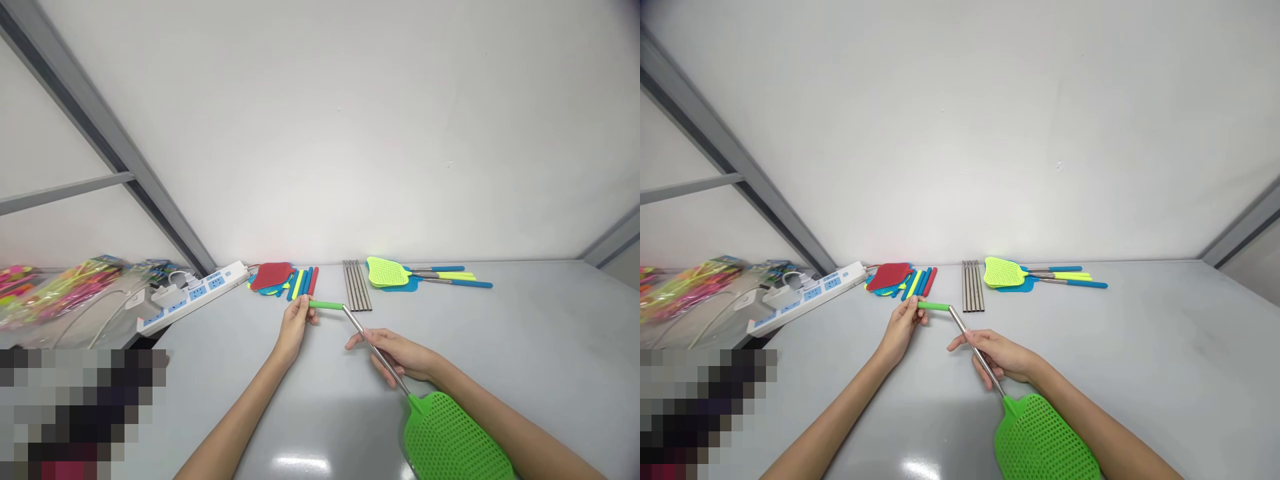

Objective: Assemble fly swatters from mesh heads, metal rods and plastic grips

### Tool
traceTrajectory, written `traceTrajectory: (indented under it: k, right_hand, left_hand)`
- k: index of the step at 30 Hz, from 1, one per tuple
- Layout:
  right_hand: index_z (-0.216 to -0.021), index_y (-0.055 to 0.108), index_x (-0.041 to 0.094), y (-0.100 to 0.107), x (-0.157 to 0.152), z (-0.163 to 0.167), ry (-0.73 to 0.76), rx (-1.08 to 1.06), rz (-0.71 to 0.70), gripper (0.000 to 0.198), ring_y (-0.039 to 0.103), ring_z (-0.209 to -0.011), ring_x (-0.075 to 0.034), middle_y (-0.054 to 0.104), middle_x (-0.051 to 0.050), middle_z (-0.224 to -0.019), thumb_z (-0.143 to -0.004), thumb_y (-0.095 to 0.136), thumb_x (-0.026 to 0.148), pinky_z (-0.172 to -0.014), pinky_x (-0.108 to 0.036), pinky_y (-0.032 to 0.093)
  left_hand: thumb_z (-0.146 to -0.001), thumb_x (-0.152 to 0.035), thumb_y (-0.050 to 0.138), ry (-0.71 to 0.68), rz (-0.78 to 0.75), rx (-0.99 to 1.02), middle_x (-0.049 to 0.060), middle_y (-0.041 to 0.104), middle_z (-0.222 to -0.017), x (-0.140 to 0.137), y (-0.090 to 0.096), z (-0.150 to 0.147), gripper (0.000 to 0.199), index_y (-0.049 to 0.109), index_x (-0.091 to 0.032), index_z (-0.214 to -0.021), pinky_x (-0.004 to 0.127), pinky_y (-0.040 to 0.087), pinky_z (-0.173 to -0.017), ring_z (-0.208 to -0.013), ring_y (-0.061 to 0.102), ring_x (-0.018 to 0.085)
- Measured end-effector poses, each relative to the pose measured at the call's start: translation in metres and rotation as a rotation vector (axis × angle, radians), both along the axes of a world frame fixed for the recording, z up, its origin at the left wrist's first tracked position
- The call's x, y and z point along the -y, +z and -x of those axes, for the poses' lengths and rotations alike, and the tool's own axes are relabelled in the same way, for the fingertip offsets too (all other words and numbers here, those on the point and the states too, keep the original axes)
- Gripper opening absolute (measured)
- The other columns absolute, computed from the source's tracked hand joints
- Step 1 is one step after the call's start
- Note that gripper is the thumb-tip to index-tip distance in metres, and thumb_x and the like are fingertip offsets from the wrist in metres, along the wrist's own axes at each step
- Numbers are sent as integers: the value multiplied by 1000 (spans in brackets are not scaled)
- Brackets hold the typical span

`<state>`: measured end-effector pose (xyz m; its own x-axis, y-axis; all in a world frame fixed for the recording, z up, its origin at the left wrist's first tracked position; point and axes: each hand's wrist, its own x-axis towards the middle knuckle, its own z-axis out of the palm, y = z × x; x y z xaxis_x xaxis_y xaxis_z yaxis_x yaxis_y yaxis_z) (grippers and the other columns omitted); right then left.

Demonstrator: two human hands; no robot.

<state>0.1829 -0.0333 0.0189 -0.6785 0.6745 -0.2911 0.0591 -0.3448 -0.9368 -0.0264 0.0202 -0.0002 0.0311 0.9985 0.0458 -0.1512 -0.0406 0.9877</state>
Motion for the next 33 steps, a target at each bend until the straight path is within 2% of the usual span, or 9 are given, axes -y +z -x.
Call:
traceTrajectory:
  k: [4,9,15,20,25,29,31,33]
  right_hand:
    - [-103,53,14,1,1,1,47,-19,0,50,26,-21,-4,46,5,-32,-81,27,51,-27,-17,8]
    - [-102,54,13,0,1,2,50,-15,3,50,28,-22,-4,44,5,-31,-81,27,50,-27,-17,9]
    - [-95,57,11,-4,0,2,77,-30,10,52,31,-22,-5,45,4,-32,-81,26,51,-27,-18,9]
    - [-89,58,10,-5,0,3,97,-21,-4,52,30,-23,-4,45,4,-33,-81,26,51,-28,-18,9]
    - [-86,58,10,-5,0,3,92,-14,-11,52,33,-24,-5,44,4,-32,-81,26,51,-29,-18,9]
    - [-85,59,10,-6,0,3,89,-29,-6,52,32,-24,-4,44,4,-32,-81,27,51,-29,-18,8]
    - [-85,59,10,-8,0,2,50,-51,-20,53,27,-23,-4,45,4,-32,-82,25,50,-29,-18,8]
    - [-86,59,9,-11,-1,1,0,-86,-24,53,23,-22,-4,46,4,-32,-82,24,49,-29,-19,8]
  left_hand:
    - [-71,-41,53,21,62,68,-4,46,-56,4,7,-2,29,53,-15,-84,19,36,-53,-51,45,7]
    - [-72,-37,54,-65,93,191,-2,49,-62,11,16,-8,23,56,-15,-80,20,39,-56,-56,47,7]
    - [-76,-38,49,-158,110,193,4,58,-79,15,19,-14,26,56,-16,-88,23,41,-65,-74,54,13]
    - [-75,-36,51,-225,110,135,4,58,-83,18,20,-19,25,56,-16,-88,24,41,-65,-73,54,13]
    - [-76,-39,48,-313,124,111,4,56,-78,21,19,-27,27,57,-15,-82,23,39,-62,-66,52,12]
    - [-77,-40,46,-333,101,86,2,55,-73,28,19,-35,27,57,-16,-80,23,38,-62,-62,49,10]
    - [-75,-40,48,-358,65,13,2,55,-66,34,17,-41,28,58,-14,-77,23,37,-62,-61,48,11]
    - [-78,-41,44,-470,47,-25,-1,47,-50,40,15,-48,32,58,-12,-78,24,37,-62,-56,46,12]
